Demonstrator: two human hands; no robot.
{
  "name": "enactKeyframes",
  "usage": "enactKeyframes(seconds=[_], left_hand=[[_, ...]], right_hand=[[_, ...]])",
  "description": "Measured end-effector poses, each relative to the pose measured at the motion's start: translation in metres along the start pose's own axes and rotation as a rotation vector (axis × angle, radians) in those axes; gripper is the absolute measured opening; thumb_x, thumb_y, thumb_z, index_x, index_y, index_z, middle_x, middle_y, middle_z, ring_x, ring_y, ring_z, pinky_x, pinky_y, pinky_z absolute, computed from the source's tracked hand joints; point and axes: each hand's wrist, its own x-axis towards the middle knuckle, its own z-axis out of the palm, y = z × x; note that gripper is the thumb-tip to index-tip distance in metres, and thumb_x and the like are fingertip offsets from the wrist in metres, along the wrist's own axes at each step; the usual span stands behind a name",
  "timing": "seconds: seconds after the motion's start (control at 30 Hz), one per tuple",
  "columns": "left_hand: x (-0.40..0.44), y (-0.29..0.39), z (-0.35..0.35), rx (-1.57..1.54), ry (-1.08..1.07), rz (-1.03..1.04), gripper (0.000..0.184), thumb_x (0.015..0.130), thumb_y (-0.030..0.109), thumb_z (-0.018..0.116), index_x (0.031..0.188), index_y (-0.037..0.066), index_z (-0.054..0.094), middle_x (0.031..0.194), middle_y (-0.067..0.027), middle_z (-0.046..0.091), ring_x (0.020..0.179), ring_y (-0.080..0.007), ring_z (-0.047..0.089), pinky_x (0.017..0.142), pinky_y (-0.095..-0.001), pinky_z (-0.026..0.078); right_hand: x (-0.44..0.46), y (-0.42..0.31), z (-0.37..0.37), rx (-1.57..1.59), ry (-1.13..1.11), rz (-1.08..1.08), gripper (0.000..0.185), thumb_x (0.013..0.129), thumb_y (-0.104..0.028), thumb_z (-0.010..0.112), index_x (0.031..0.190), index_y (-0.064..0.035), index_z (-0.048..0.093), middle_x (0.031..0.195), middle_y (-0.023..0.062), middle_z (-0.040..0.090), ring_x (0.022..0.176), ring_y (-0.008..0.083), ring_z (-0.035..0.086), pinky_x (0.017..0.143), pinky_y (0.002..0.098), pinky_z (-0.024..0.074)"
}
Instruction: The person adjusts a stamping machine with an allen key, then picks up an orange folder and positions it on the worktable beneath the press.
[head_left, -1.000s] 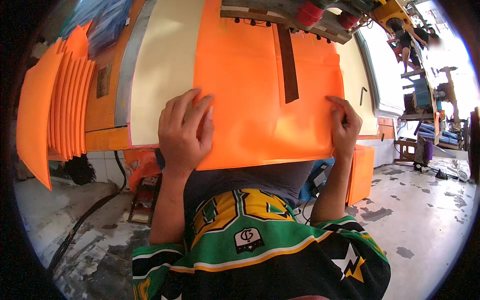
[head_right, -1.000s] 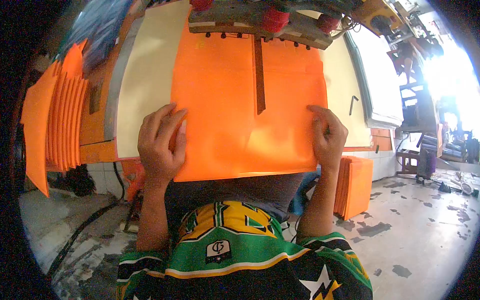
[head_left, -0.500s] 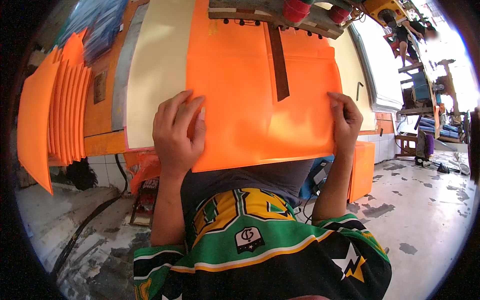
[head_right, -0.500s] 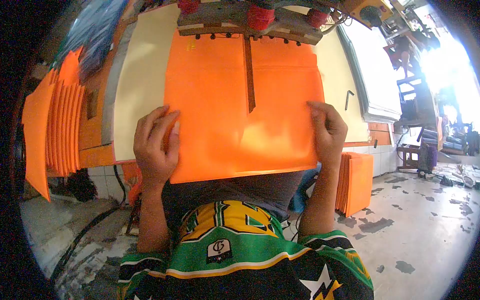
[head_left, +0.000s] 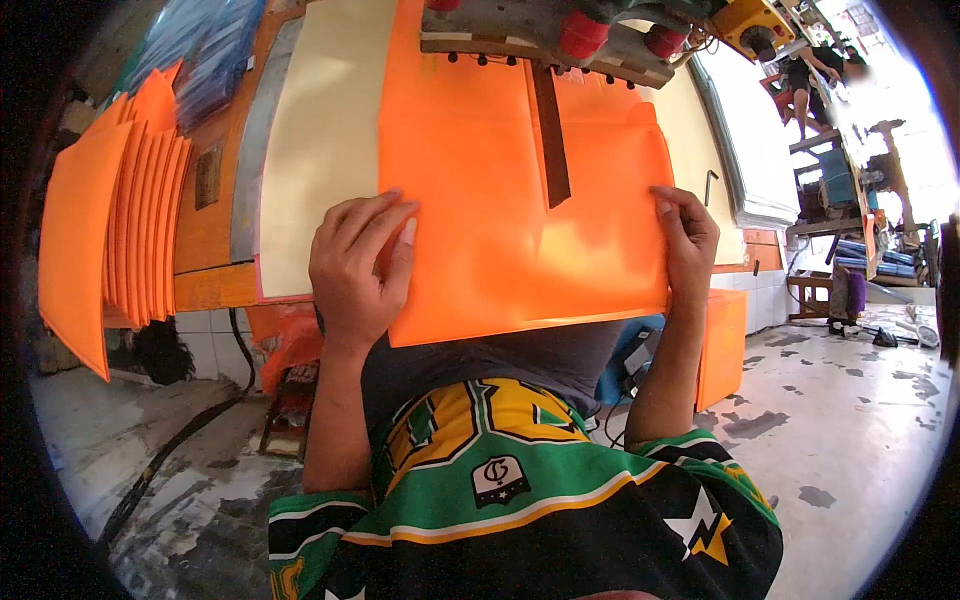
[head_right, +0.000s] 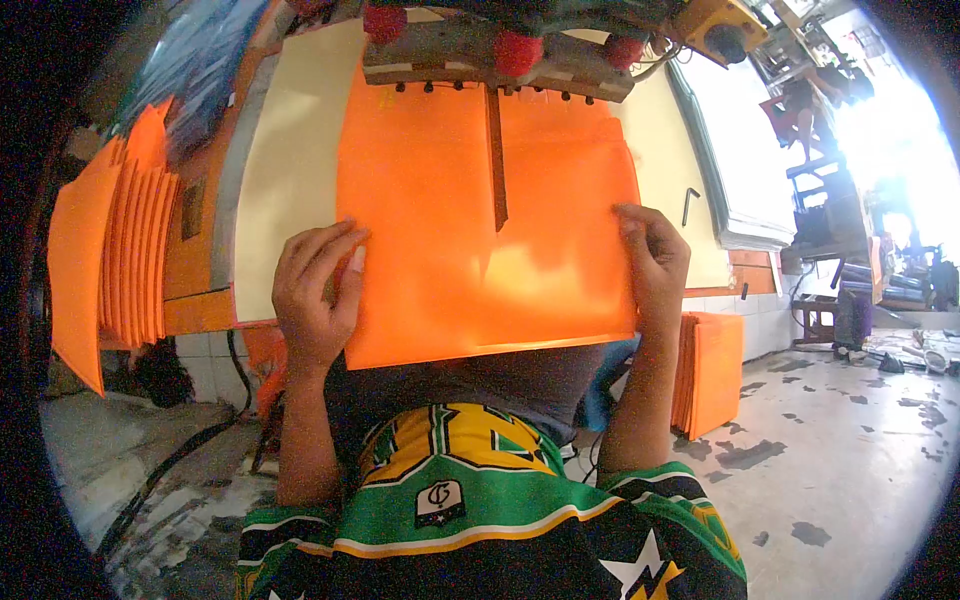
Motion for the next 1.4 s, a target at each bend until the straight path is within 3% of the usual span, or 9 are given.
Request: enactKeyframes(seconds=[0.07, 0.3, 0.53, 0.63, 0.8, 0.93, 1.4], left_hand=[[-0.001, -0.001, 0.001, -0.017, 0.008, -0.003, 0.019, 0.097, 0.014, 0.073, 0.114, 0.008, 0.081, 0.120, -0.0094, 0.079, 0.114, -0.0319, 0.070, 0.100, -0.0443, 0.055], [-0.001, -0.004, -0.002, -0.077, -0.005, 0.008, 0.019, 0.097, 0.015, 0.074, 0.113, 0.008, 0.081, 0.121, -0.0074, 0.080, 0.114, -0.0299, 0.070, 0.098, -0.0438, 0.054], [0.000, -0.002, -0.002, -0.102, 0.017, -0.020, 0.018, 0.098, 0.015, 0.073, 0.113, 0.006, 0.080, 0.119, -0.0088, 0.080, 0.113, -0.0310, 0.070, 0.098, -0.0447, 0.055], [0.000, -0.004, -0.003, -0.134, 0.032, -0.045, 0.019, 0.100, 0.016, 0.072, 0.113, 0.005, 0.079, 0.119, -0.0108, 0.079, 0.114, -0.0320, 0.070, 0.099, -0.0448, 0.056], [0.000, -0.006, -0.007, -0.202, -0.005, -0.110, 0.021, 0.102, 0.015, 0.071, 0.118, 0.004, 0.078, 0.124, -0.0148, 0.078, 0.120, -0.0347, 0.069, 0.107, -0.0450, 0.054], [0.001, -0.007, -0.008, -0.209, -0.004, -0.104, 0.021, 0.102, 0.015, 0.071, 0.118, 0.003, 0.078, 0.123, -0.0153, 0.078, 0.119, -0.0347, 0.070, 0.106, -0.0444, 0.054], [0.002, -0.012, -0.009, -0.263, 0.045, -0.134, 0.022, 0.104, 0.018, 0.070, 0.118, 0.002, 0.078, 0.121, -0.0142, 0.079, 0.117, -0.0324, 0.072, 0.103, -0.0423, 0.056]], right_hand=[[0.002, 0.000, -0.001, 0.007, 0.003, -0.008, 0.024, 0.108, -0.016, 0.070, 0.120, 0.0046, 0.076, 0.114, 0.0097, 0.079, 0.106, 0.0152, 0.071, 0.097, 0.0297, 0.0541], [0.004, 0.005, -0.005, -0.013, 0.008, -0.003, 0.025, 0.108, -0.017, 0.070, 0.119, 0.0050, 0.076, 0.114, 0.0098, 0.079, 0.106, 0.0148, 0.071, 0.097, 0.0296, 0.0542], [0.005, 0.015, -0.011, -0.039, -0.063, -0.079, 0.021, 0.110, -0.016, 0.067, 0.110, 0.0030, 0.076, 0.105, 0.0066, 0.078, 0.098, 0.0124, 0.068, 0.089, 0.0281, 0.0534], [0.003, 0.013, -0.012, -0.024, -0.086, -0.006, 0.017, 0.109, -0.011, 0.066, 0.104, 0.0023, 0.076, 0.102, 0.0057, 0.078, 0.093, 0.0110, 0.067, 0.083, 0.0265, 0.0530], [0.004, 0.013, -0.009, 0.013, -0.097, -0.100, 0.017, 0.108, -0.010, 0.066, 0.103, 0.0026, 0.077, 0.101, 0.0050, 0.078, 0.089, 0.0098, 0.066, 0.079, 0.0260, 0.0524], [0.003, 0.009, -0.010, -0.041, -0.119, -0.122, 0.017, 0.107, -0.007, 0.066, 0.102, 0.0032, 0.078, 0.096, 0.0048, 0.078, 0.084, 0.0100, 0.067, 0.076, 0.0266, 0.0532], [-0.001, 0.014, -0.009, -0.035, -0.173, -0.117, 0.024, 0.097, 0.005, 0.057, 0.100, 0.0045, 0.080, 0.096, 0.0092, 0.080, 0.084, 0.0130, 0.071, 0.076, 0.0264, 0.0554]])
